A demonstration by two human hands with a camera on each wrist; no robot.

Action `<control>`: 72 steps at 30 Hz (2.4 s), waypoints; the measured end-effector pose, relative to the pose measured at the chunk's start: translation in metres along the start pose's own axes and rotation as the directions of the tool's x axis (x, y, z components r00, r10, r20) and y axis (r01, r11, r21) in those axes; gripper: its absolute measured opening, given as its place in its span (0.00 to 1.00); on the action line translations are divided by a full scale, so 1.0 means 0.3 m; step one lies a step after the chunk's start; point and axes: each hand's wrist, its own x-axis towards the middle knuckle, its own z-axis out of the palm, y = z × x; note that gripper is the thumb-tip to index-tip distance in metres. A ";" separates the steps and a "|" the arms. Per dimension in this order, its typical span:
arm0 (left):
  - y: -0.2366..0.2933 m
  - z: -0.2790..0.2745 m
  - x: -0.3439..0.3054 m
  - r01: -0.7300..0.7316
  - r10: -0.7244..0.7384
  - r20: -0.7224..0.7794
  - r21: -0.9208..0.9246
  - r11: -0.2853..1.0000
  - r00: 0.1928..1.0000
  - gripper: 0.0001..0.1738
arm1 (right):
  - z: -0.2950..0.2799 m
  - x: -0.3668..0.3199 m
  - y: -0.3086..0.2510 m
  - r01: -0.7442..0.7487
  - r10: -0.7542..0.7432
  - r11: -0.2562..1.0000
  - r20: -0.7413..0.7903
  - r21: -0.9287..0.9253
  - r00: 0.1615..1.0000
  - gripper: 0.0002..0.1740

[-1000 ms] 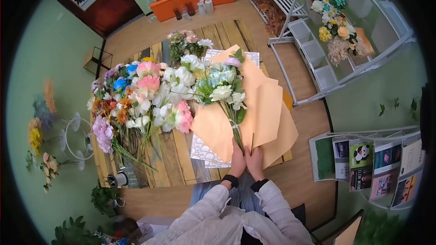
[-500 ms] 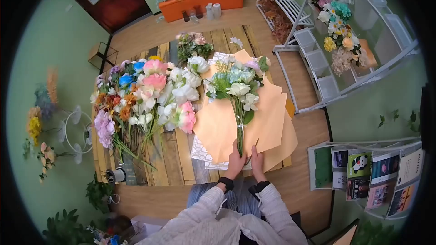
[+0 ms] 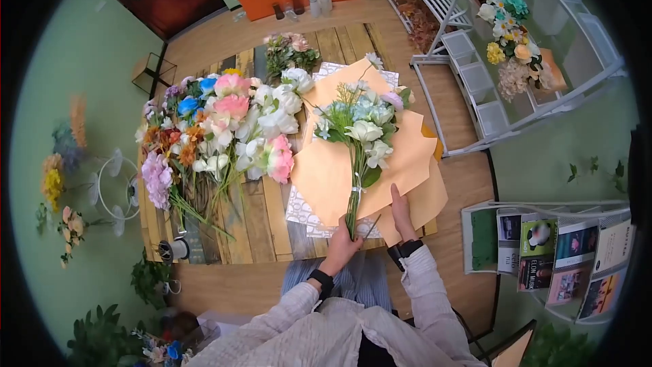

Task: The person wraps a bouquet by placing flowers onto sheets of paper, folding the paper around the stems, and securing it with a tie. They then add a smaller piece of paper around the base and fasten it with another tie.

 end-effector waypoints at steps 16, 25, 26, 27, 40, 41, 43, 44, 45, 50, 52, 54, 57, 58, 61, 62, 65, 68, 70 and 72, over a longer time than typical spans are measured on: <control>0.023 0.097 0.066 0.055 -0.057 -0.015 -0.096 0.994 0.998 0.34 | 0.050 -0.164 0.120 0.472 -0.609 0.646 -0.033 -0.600 0.793 0.18; -0.059 0.063 0.074 -0.030 0.036 -0.078 0.080 0.996 0.996 0.26 | 0.101 -0.177 0.160 0.471 -0.713 0.597 -0.160 -0.650 0.682 0.18; -0.073 0.038 0.058 -0.030 0.036 -0.079 0.081 0.996 0.996 0.26 | 0.103 -0.177 0.156 0.423 -0.660 0.646 -0.187 -0.635 0.728 0.19; -0.074 -0.004 0.040 0.279 -0.280 0.009 -0.090 0.956 0.960 0.23 | 0.110 -0.178 0.149 0.373 -0.602 0.695 -0.213 -0.615 0.770 0.20; -0.160 -0.023 0.051 0.270 -0.437 -0.214 -0.534 0.801 0.873 0.12 | 0.095 -0.186 0.116 0.232 -0.391 0.896 -0.425 -0.378 0.816 0.28; -0.136 -0.027 0.044 0.272 -0.437 -0.211 -0.532 0.802 0.874 0.12 | 0.093 -0.188 0.129 0.230 -0.431 0.850 -0.373 -0.474 0.822 0.28; -0.040 -0.045 0.047 0.134 -0.201 -0.324 -0.216 0.967 0.924 0.09 | 0.104 -0.169 0.156 0.290 -0.509 0.802 -0.344 -0.522 0.789 0.24; -0.013 -0.041 0.052 0.134 -0.199 -0.324 -0.213 0.968 0.925 0.09 | 0.109 -0.160 0.168 0.348 -0.584 0.747 -0.309 -0.567 0.751 0.22; 0.010 -0.033 0.058 0.028 -0.090 -0.346 -0.182 0.983 0.934 0.09 | 0.120 -0.172 0.139 0.348 -0.582 0.750 -0.312 -0.563 0.751 0.22; 0.018 0.006 0.078 -0.139 0.108 -0.301 -0.084 0.987 0.948 0.09 | 0.167 -0.213 0.048 0.549 -0.718 0.460 0.071 -0.698 0.692 0.28; 0.014 0.006 0.083 -0.155 0.136 -0.273 -0.049 0.987 0.952 0.09 | 0.179 -0.211 0.050 0.577 -0.725 0.446 0.101 -0.684 0.681 0.31; 0.013 -0.004 0.078 -0.118 0.107 -0.250 -0.030 0.993 0.962 0.09 | 0.206 -0.197 0.071 0.613 -0.734 0.432 0.137 -0.662 0.665 0.32; 0.014 -0.030 0.065 -0.099 0.086 -0.270 -0.032 0.995 0.959 0.08 | 0.230 -0.189 0.084 0.659 -0.751 0.496 0.101 -0.565 0.652 0.33; 0.017 -0.041 0.060 -0.107 0.098 -0.258 -0.022 0.994 0.961 0.08 | 0.232 -0.190 0.082 0.654 -0.752 0.506 0.083 -0.562 0.653 0.33; 0.019 -0.070 0.049 0.002 -0.005 -0.197 -0.012 1.000 0.980 0.09 | 0.224 -0.189 0.084 0.703 -0.773 0.491 0.115 -0.514 0.624 0.31; 0.016 -0.073 0.046 -0.017 0.013 -0.205 -0.016 1.000 0.979 0.10 | 0.224 -0.186 0.091 0.706 -0.780 0.443 0.150 -0.553 0.607 0.30; 0.030 -0.082 0.036 -0.021 0.011 -0.188 -0.051 0.998 0.982 0.11 | 0.223 -0.180 0.101 0.695 -0.779 0.348 0.219 -0.629 0.588 0.29; -0.013 -0.076 0.036 -0.100 0.095 -0.173 -0.021 0.995 0.980 0.12 | 0.212 -0.178 0.093 0.655 -0.745 0.241 0.296 -0.717 0.598 0.30; -0.008 -0.077 0.043 -0.199 0.203 -0.175 0.040 0.979 0.963 0.13 | 0.213 -0.169 0.092 0.623 -0.718 0.176 0.333 -0.762 0.611 0.31; 0.008 -0.077 0.035 -0.156 0.165 -0.097 0.093 0.983 0.982 0.11 | 0.221 -0.163 0.089 0.566 -0.661 0.155 0.341 -0.810 0.669 0.32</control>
